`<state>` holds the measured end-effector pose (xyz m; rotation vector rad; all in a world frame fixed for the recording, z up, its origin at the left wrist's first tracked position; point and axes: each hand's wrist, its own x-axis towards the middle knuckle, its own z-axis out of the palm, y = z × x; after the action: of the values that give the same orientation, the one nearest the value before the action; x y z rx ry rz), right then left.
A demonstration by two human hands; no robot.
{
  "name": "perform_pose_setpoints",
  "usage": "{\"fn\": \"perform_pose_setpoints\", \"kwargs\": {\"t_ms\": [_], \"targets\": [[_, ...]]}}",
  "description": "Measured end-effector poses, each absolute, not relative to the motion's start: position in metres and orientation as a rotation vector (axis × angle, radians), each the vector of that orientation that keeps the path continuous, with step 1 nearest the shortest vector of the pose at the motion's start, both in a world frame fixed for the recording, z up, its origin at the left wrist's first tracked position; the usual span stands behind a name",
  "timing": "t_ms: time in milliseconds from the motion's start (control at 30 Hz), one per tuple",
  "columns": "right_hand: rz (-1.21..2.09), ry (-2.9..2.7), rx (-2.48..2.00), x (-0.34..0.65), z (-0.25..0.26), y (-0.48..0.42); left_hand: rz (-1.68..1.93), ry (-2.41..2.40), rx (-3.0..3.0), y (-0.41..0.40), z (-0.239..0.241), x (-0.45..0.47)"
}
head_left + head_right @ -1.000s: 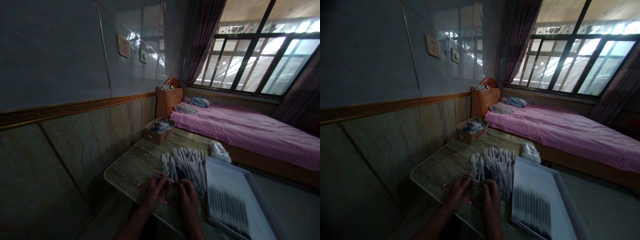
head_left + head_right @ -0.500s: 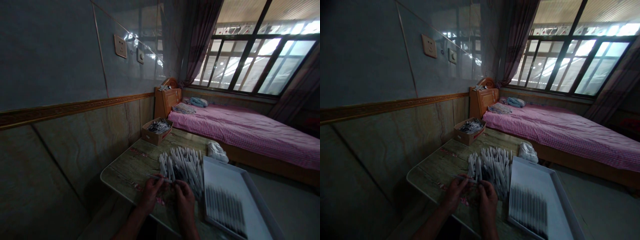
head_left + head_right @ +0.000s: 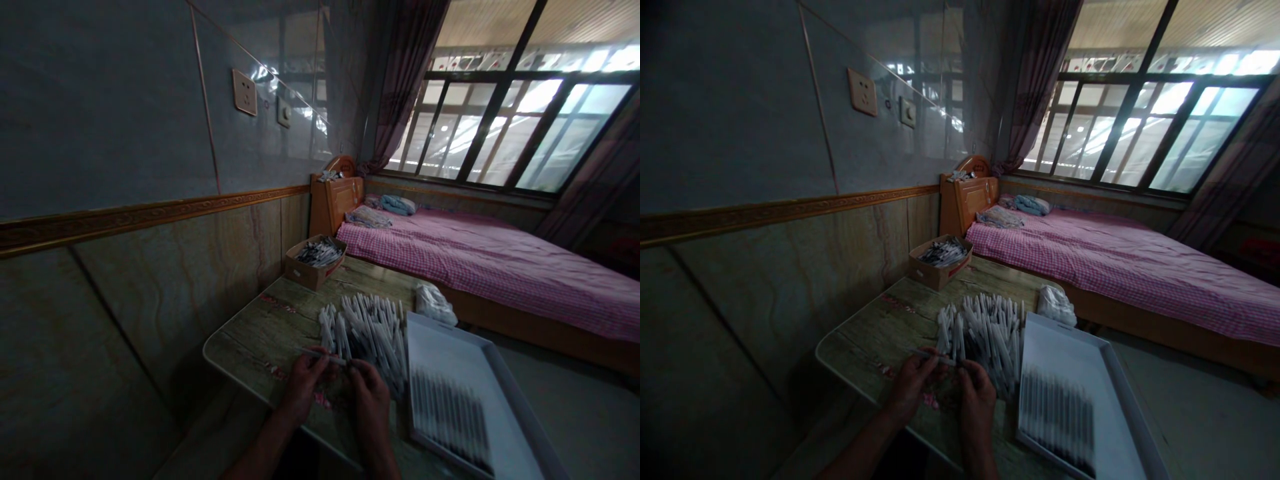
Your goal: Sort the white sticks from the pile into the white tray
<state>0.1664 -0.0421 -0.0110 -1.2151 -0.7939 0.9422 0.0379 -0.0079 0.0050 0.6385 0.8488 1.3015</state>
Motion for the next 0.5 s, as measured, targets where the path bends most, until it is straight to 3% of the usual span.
{"fn": "perform_pose_setpoints", "kwargs": {"t_ms": [500], "targets": [[0.915,-0.793,-1.240,0.1697,-0.0160,-0.0415,1.271,0.843,0.662,-0.0089,0.0049,0.0391]]}}
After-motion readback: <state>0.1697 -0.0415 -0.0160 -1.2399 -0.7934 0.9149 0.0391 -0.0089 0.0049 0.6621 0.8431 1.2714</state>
